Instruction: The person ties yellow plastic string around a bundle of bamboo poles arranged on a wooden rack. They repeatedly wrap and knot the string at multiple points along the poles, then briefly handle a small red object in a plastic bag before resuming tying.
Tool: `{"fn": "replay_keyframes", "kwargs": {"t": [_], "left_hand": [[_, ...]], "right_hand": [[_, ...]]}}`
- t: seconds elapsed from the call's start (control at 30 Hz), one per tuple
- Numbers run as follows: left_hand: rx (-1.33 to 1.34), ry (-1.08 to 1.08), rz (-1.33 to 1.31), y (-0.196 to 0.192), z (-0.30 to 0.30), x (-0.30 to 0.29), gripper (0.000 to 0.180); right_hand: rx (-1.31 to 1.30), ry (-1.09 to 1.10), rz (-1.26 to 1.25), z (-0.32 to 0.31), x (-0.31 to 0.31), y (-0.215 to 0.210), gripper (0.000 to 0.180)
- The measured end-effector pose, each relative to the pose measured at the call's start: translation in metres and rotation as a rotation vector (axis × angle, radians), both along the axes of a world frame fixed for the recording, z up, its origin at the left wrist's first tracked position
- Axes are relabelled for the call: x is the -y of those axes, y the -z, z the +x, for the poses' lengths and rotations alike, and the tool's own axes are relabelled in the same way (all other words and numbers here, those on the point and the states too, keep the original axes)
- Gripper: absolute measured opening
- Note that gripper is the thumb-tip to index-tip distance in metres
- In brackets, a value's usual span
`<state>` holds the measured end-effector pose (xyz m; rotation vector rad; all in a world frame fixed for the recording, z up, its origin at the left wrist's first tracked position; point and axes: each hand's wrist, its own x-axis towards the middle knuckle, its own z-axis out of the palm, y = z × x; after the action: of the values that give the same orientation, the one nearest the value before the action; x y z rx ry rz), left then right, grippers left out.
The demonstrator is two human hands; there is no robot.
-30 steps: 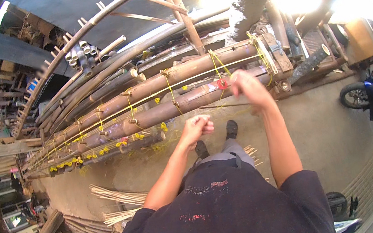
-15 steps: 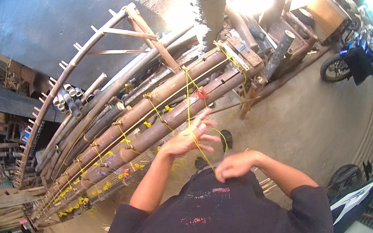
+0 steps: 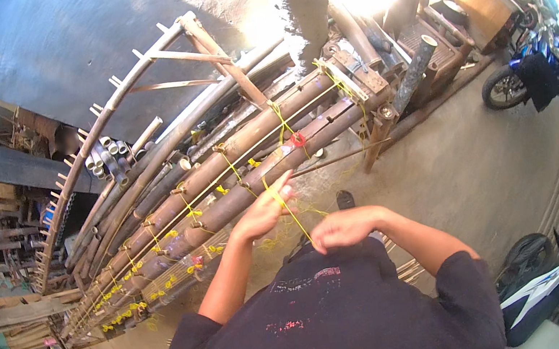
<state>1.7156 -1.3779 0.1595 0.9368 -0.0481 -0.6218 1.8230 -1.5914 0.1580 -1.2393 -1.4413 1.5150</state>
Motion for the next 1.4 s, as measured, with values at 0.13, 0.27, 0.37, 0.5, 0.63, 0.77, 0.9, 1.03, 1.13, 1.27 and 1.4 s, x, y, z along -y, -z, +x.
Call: {"fn": "replay_keyframes", "kwargs": {"t": [0.13, 0.27, 0.37, 0.5, 0.63, 0.77, 0.9, 1.03, 1.13, 1.27, 1.4], "left_hand": [[-0.056, 0.094, 0.122, -0.004, -0.010, 0.000, 0.056], [0.244, -0.356, 0.815, 0.025, -0.012, 0.005, 0.067], [-0.066, 0.199, -0.404, 0.006, 0.000, -0.008, 0.071], [-0.077, -0.100, 0.183, 0.006, -0.013, 0.006, 0.069], [-0.108, 0.290, -0.369, 0.032, -0.007, -0.016, 0.066], [0.357, -0.077, 1.056, 0.075, -0.037, -0.004, 0.069], [-0.078, 0.084, -0.011, 0.003, -0.011, -0.013, 0.069], [0.048, -0.174, 0.621, 0.013, -0.027, -0.002, 0.067], [-0.040, -0.087, -0.167, -0.015, -0.013, -0.012, 0.066], [0.188, 0.018, 0.604, 0.050, -0.036, -0.013, 0.065], [-0.019, -0.343, -0.136, -0.020, -0.014, -0.001, 0.067]], "right_hand": [[0.011, 0.583, -0.065, 0.027, 0.001, 0.031, 0.023], [-0.138, 0.275, -0.055, 0.012, 0.000, 0.005, 0.024], [0.057, 0.403, -0.181, 0.010, 0.007, 0.047, 0.024], [-0.141, 0.244, 0.200, 0.010, -0.001, -0.001, 0.021], [0.103, 0.515, -0.070, 0.001, -0.006, 0.017, 0.024], [-0.105, 0.169, 0.171, -0.002, -0.010, -0.011, 0.022], [0.208, 0.502, -0.128, -0.003, -0.006, 0.036, 0.022], [-0.067, 0.168, 0.163, -0.005, -0.013, -0.018, 0.023], [0.132, 0.397, -0.079, -0.005, -0.011, 0.013, 0.023], [0.023, 0.299, 0.043, -0.001, -0.015, -0.020, 0.022], [0.160, 0.410, -0.035, 0.000, -0.006, 0.017, 0.017]]}}
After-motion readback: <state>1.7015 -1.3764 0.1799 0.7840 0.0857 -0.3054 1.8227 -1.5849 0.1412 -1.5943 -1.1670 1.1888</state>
